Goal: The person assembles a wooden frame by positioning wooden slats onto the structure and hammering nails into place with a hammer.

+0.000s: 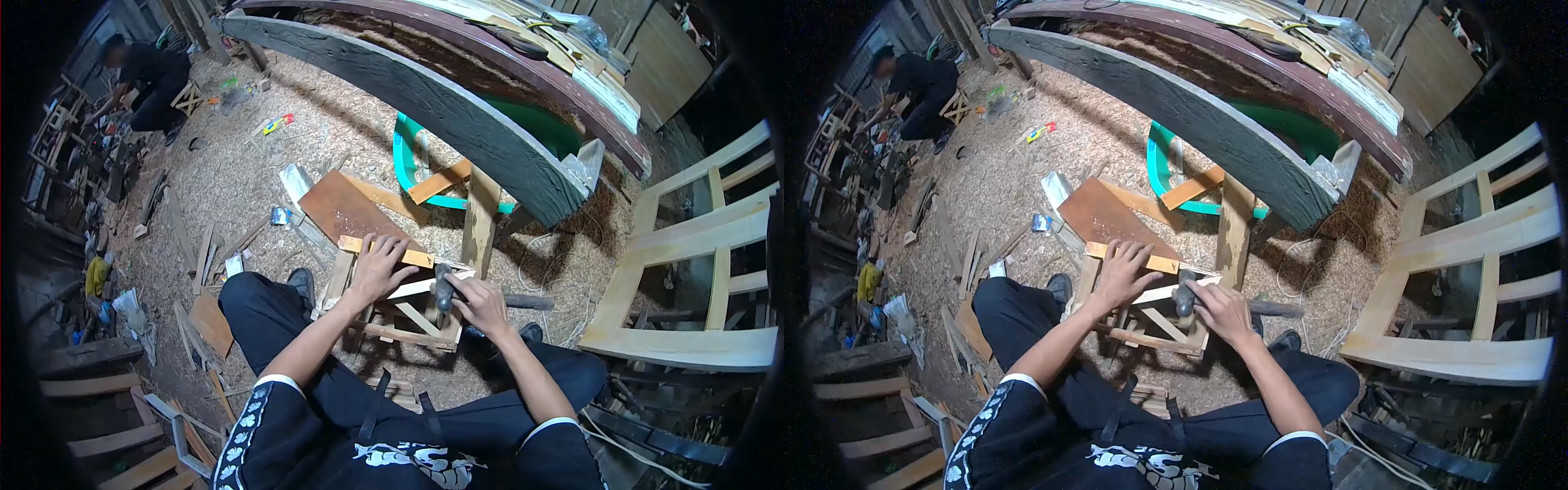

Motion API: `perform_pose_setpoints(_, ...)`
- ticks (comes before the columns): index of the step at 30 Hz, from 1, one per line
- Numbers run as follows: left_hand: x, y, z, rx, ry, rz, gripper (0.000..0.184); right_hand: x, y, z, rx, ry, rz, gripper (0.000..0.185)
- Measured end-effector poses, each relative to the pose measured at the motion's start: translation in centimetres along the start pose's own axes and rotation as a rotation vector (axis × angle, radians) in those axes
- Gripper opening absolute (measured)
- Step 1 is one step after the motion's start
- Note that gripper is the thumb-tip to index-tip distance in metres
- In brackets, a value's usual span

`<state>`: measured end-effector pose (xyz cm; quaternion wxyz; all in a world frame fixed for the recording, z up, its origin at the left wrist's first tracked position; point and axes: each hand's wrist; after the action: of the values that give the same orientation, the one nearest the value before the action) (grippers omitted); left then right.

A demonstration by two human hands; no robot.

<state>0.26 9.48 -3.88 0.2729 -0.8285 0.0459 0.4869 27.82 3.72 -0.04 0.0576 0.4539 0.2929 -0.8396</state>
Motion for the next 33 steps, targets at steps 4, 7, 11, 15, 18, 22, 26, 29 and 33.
perform_pose_setpoints(4,0.3,2.1,-2.4,0.03,-0.046,-0.057,0.077,0.3,1.1,-0.4,-0.057,0.117,0.108,0.073)
perform_pose_setpoints(7,0.6,4.5,-3.8,0.093,-0.017,-0.043,0.074,0.5,1.5,-1.0,-0.05,0.197,0.102,0.068)
perform_pose_setpoints(11,0.9,6.5,-3.7,0.052,-0.042,0.042,0.046,-0.3,1.3,-1.0,0.031,0.203,-0.031,0.052)
perform_pose_setpoints(15,0.7,6.9,-3.7,-0.02,-0.041,0.117,0.044,-1.2,1.2,-0.8,0.109,0.252,-0.054,0.039)
perform_pose_setpoints(18,1.2,6.8,-3.4,0.052,-0.058,-0.038,0.042,-1.3,1.3,-0.3,0.057,0.26,-0.095,0.039)
perform_pose_setpoints(22,1.4,6.7,-2.9,0.077,-0.05,-0.185,0.042,-1.6,1.1,0.7,0.115,0.242,-0.076,0.039)
perform_pose_setpoints(26,0.9,7.1,-1.2,0.093,-0.023,0.012,0.045,-1.6,1.2,1.6,0.132,0.231,-0.08,0.041)
perform_pose_setpoints(29,1.1,6.9,-0.3,0.206,-0.028,-0.003,0.04,-1.7,1.2,2.2,0.168,0.22,-0.061,0.041)
perform_pose_setpoints(33,0.9,6.9,0.7,0.258,-0.028,0.027,0.04,-2.2,1.4,3.1,0.141,0.204,-0.083,0.042)
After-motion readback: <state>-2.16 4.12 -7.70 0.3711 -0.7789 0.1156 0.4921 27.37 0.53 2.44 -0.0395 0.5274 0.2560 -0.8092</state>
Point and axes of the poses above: each hand's wrist, its own y-axis away from the middle knuckle, its own x-axis out of the palm, z = x × y, and after that the axes turned 11 degrees about -z, right-handed
